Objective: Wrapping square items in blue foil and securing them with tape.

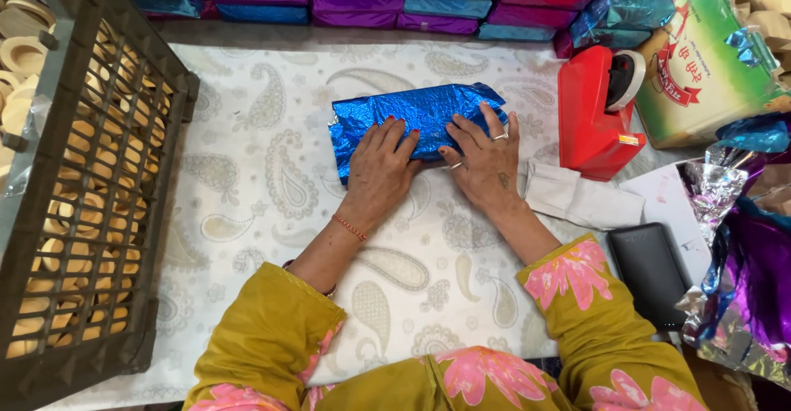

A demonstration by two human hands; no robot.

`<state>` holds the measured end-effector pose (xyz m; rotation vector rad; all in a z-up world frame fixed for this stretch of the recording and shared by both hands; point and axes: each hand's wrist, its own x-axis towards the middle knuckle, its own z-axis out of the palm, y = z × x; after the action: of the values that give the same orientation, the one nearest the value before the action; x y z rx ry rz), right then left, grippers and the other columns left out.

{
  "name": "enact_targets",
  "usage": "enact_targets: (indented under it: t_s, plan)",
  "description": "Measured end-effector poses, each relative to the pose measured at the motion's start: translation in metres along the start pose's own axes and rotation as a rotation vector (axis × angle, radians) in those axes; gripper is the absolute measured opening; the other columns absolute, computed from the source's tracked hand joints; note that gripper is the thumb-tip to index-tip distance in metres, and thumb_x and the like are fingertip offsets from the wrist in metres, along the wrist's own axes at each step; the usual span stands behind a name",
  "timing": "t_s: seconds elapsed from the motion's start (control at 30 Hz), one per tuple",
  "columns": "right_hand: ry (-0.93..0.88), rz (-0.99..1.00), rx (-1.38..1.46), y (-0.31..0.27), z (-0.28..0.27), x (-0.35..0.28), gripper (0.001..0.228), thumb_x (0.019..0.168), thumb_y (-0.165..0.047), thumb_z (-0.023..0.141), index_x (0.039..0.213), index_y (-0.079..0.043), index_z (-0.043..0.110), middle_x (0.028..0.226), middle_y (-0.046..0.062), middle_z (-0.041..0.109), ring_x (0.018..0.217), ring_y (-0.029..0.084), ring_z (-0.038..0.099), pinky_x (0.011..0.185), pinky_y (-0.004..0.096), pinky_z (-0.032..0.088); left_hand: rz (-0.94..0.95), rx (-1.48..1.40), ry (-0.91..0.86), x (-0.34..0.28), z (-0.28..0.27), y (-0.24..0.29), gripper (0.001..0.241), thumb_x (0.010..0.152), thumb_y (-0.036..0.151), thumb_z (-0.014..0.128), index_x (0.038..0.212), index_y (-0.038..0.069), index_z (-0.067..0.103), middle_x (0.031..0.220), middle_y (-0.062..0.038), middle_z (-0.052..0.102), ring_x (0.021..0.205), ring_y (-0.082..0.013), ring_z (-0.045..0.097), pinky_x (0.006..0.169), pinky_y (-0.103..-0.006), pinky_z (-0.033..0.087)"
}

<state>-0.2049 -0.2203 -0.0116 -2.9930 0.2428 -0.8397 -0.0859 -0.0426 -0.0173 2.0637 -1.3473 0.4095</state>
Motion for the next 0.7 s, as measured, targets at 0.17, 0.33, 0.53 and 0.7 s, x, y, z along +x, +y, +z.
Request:
enact_targets:
  t_s: [0.17,0.33,0.53,0.7]
  plan:
    - [0.068,0.037,0.037,0.004,-0.001,-0.002,0.025,0.102,-0.033,0.067,0.115,-0.013,0.076,0.129,0.001,0.071,0.140,0.032,0.048,0.121,0.062,0.022,-0.003,0.002,0.001,0.001,-0.002,0.001,0.049,0.080,0.023,0.081,0.124,0.005,0.067,0.132,-0.019,0.062,0.129,-0.0355,0.055,0.111,-0.0499,0.042]
    - [0.147,0.155,0.121,0.012,-0.005,-0.005,0.019,0.107,-0.025,0.061,0.115,-0.013,0.074,0.124,0.004,0.072,0.137,0.031,0.053,0.123,0.059,0.026,0.002,0.006,0.017,0.001,-0.001,0.001,0.049,0.081,0.022,0.081,0.124,0.006,0.068,0.133,-0.017,0.062,0.130,-0.0342,0.055,0.111,-0.0488,0.042]
    - [0.278,0.165,0.202,0.016,-0.007,-0.002,0.040,0.112,-0.021,0.053,0.146,-0.002,0.051,0.148,0.017,0.057,0.149,0.041,0.041,0.125,0.054,0.027,0.008,0.019,0.021,0.000,-0.001,0.001,0.049,0.081,0.022,0.080,0.125,0.006,0.068,0.134,-0.017,0.062,0.131,-0.0341,0.055,0.110,-0.0486,0.043]
    - [0.116,0.023,0.103,0.009,0.000,0.002,0.067,0.105,-0.045,0.059,0.155,-0.003,0.043,0.161,0.018,0.043,0.154,0.043,0.028,0.123,0.061,0.021,-0.003,0.016,0.015,0.001,-0.004,0.003,0.049,0.080,0.023,0.081,0.124,0.005,0.068,0.133,-0.017,0.062,0.131,-0.0337,0.055,0.110,-0.0482,0.043]
